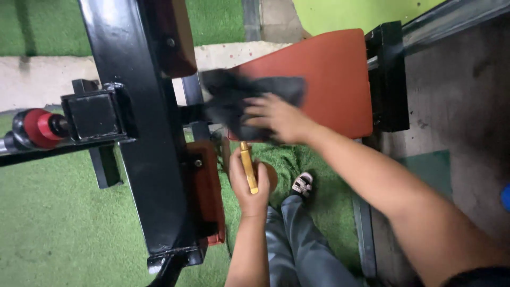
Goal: Spraying cleaning solution and wiping down various components of a weight training machine.
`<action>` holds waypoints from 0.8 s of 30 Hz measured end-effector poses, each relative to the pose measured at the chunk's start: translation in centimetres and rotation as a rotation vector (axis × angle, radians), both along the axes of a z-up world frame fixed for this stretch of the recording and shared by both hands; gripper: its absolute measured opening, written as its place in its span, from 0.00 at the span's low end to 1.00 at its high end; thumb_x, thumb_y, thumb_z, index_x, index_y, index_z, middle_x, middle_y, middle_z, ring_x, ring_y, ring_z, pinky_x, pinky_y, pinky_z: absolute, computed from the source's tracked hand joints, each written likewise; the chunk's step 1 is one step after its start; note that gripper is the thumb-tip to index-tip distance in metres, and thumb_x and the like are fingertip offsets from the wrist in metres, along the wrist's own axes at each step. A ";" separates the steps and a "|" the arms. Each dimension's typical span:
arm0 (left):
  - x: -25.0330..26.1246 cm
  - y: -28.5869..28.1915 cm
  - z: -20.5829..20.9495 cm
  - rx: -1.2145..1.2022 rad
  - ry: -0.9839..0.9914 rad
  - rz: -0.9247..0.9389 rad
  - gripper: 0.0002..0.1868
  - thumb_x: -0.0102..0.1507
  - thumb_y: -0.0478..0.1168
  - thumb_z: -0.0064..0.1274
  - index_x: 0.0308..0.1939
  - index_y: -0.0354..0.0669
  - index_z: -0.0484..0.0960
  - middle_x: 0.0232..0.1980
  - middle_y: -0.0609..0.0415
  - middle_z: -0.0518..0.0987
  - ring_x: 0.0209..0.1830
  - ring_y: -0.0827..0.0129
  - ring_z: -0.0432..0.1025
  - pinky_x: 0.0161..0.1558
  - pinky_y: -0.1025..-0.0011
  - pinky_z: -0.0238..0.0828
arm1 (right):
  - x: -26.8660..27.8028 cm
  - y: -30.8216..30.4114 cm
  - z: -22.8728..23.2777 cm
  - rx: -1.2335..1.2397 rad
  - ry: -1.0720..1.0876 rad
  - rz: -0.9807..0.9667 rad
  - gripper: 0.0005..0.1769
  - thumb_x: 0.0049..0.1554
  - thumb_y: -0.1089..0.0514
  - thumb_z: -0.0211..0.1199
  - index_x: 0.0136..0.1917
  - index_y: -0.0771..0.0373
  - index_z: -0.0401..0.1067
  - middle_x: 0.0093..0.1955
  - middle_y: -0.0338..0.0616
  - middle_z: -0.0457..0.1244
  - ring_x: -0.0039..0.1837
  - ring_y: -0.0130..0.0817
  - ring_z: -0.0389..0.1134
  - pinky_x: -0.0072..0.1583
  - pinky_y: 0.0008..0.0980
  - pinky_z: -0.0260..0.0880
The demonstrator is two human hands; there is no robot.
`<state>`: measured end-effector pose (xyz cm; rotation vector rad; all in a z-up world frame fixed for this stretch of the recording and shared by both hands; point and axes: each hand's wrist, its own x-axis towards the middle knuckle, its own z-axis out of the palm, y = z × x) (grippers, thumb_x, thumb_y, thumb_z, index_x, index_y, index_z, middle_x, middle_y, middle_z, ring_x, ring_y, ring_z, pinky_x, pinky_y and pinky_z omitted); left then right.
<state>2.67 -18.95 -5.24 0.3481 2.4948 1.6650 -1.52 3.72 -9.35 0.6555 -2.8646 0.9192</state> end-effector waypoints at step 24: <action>1.2 5.5 -0.9 -0.148 0.132 -0.477 0.28 0.53 0.34 0.56 0.59 0.41 0.75 0.77 0.29 0.61 0.79 0.29 0.52 0.76 0.42 0.42 | 18.4 0.0 -3.4 0.022 0.131 -1.080 0.27 0.44 0.69 0.61 0.59 0.60 0.70 0.73 0.54 0.59 0.79 0.56 0.53 0.77 0.58 0.49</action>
